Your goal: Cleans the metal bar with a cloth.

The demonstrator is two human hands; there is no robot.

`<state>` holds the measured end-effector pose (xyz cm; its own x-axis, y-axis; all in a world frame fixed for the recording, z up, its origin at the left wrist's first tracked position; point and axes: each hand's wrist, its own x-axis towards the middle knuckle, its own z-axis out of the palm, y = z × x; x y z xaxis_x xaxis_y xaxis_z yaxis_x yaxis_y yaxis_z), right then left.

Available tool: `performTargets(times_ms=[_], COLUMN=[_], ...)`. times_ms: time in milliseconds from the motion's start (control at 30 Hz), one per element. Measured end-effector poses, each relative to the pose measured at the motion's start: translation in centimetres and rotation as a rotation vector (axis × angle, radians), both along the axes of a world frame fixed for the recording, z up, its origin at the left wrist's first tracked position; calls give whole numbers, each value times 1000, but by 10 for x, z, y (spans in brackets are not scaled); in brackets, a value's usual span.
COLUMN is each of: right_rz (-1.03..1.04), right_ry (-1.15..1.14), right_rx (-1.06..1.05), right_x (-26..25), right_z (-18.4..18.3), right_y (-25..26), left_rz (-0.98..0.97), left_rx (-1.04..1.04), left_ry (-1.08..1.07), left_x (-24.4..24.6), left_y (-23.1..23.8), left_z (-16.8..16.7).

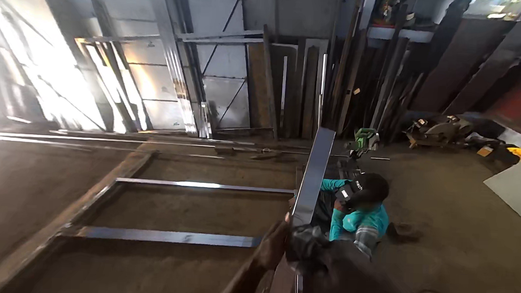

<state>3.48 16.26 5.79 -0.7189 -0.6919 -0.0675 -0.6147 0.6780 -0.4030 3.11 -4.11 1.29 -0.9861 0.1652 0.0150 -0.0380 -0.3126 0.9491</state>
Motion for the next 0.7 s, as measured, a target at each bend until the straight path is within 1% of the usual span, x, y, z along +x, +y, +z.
performTargets(times_ms=[33,67,133,200,267,300,367,400,433,467,500,533,600,667,700], right_rz=[-50,-118,-219,-303,-338,-322,-209,-137,-56,25,106,173,221,189,149], right_ry=[-32,-46,107,219,144,92,42,-30,-155,-327,-442,-485,-496,-571,-592], right_rx=[9,-2,-109,-165,-151,-153,-158,-109,-4,153,270,299,330,358,292], right_x=[-5,-15,-42,-61,-49,-33,0,17,33,42,50,56,56,41,34], right_z=[8,16,22,19,15,8,-20,-30,-33,-33,-39,-53,-73,-67,-66], right_y=[0,3,13,20,13,6,-8,-14,-19,-26,-31,-33,-25,-6,10], left_rz=[9,-24,-101,-130,-119,-100,-36,-12,17,57,90,111,110,108,118], left_rx=[-28,-60,-146,-191,-171,-147,-97,-47,43,106,135,152,197,265,301], left_ry=[16,42,68,56,33,39,52,58,62,63,78,96,96,33,21], left_x=[-4,-8,-14,-17,-16,-17,-24,-31,-41,-49,-56,-62,-70,-74,-77], left_y=[0,-1,-3,2,5,5,5,4,4,5,4,2,-2,-6,-10], left_z=[4,6,7,6,9,8,4,-1,-7,-9,-7,-3,10,26,30])
